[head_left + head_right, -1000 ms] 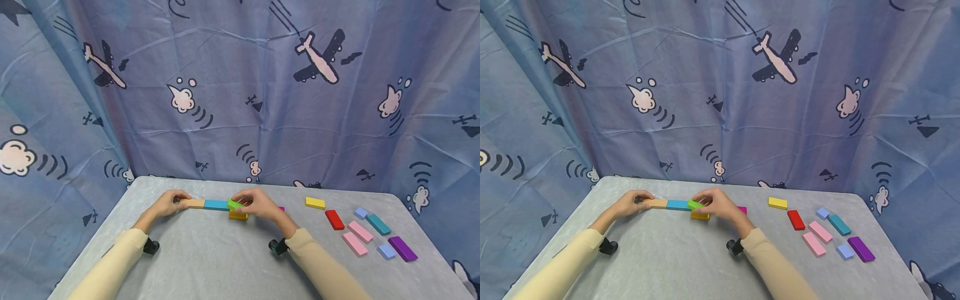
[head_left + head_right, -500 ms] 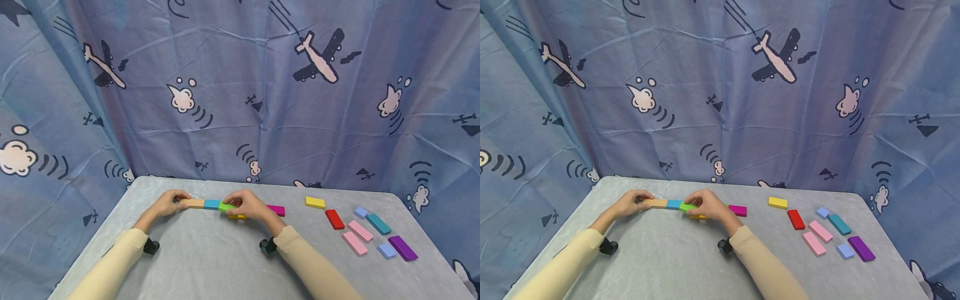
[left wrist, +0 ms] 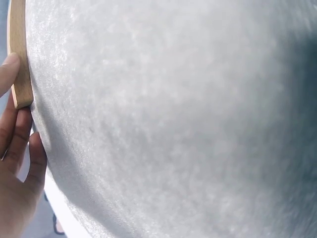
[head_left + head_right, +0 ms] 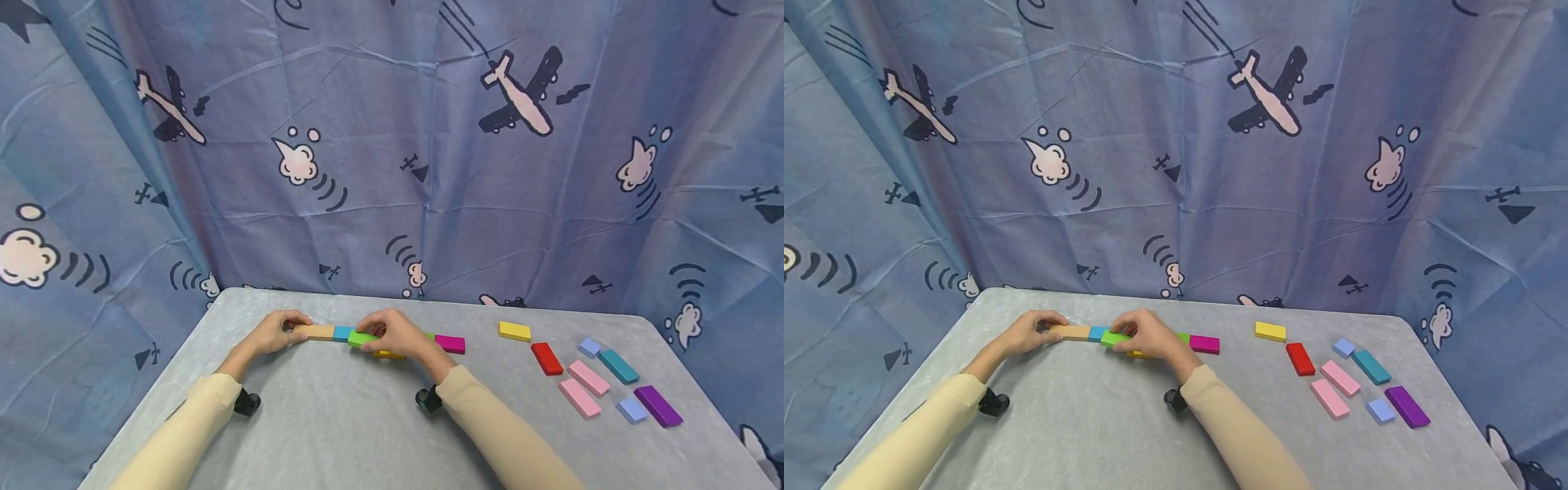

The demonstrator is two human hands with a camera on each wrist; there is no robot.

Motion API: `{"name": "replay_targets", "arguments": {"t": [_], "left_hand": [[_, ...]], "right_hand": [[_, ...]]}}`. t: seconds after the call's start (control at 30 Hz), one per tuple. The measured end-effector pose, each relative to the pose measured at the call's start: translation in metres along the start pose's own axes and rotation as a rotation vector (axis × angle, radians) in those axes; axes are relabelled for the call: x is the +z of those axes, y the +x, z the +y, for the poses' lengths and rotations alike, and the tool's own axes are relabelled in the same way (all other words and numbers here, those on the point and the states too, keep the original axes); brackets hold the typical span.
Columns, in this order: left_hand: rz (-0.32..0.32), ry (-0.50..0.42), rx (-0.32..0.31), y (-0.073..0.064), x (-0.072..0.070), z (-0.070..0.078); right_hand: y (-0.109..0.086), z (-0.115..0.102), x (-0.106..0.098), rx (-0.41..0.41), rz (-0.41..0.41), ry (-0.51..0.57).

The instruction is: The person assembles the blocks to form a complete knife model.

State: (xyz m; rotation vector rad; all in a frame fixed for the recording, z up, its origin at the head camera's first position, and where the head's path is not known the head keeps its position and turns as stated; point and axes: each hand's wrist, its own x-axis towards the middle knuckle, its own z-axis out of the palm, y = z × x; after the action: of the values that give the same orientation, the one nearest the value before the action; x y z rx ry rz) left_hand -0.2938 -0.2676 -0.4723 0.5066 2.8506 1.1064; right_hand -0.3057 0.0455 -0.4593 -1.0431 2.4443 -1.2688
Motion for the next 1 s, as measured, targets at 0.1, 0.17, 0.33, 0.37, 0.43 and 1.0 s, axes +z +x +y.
{"name": "replay_targets", "arguments": {"t": [0.1,0.17,0.33,0.37,0.43,1.0], "left_hand": [[-0.005,0.0,0.0,0.001,0.0,-0.002],[-0.007,0.001,0.002,0.001,0.0,-0.003],[-0.004,0.001,0.004,0.001,-0.001,-0.004],[-0.004,-0.001,0.001,0.001,-0.001,-0.003],[-0.004,-0.005,-0.007,0.001,-0.001,-0.003],[-0.01,0.002,-0.004,0.001,0.0,-0.004]], "right_hand": [[0.004,-0.001,0.003,-0.007,0.003,-0.027],[0.005,-0.002,0.005,-0.007,0.007,-0.036],[0.007,-0.007,0.006,0.015,0.013,-0.051],[0.007,-0.008,0.006,0.019,0.011,-0.057],[0.007,-0.008,0.007,0.028,0.007,-0.069],[0.011,-0.004,0.011,0.025,-0.018,-0.087]]}}
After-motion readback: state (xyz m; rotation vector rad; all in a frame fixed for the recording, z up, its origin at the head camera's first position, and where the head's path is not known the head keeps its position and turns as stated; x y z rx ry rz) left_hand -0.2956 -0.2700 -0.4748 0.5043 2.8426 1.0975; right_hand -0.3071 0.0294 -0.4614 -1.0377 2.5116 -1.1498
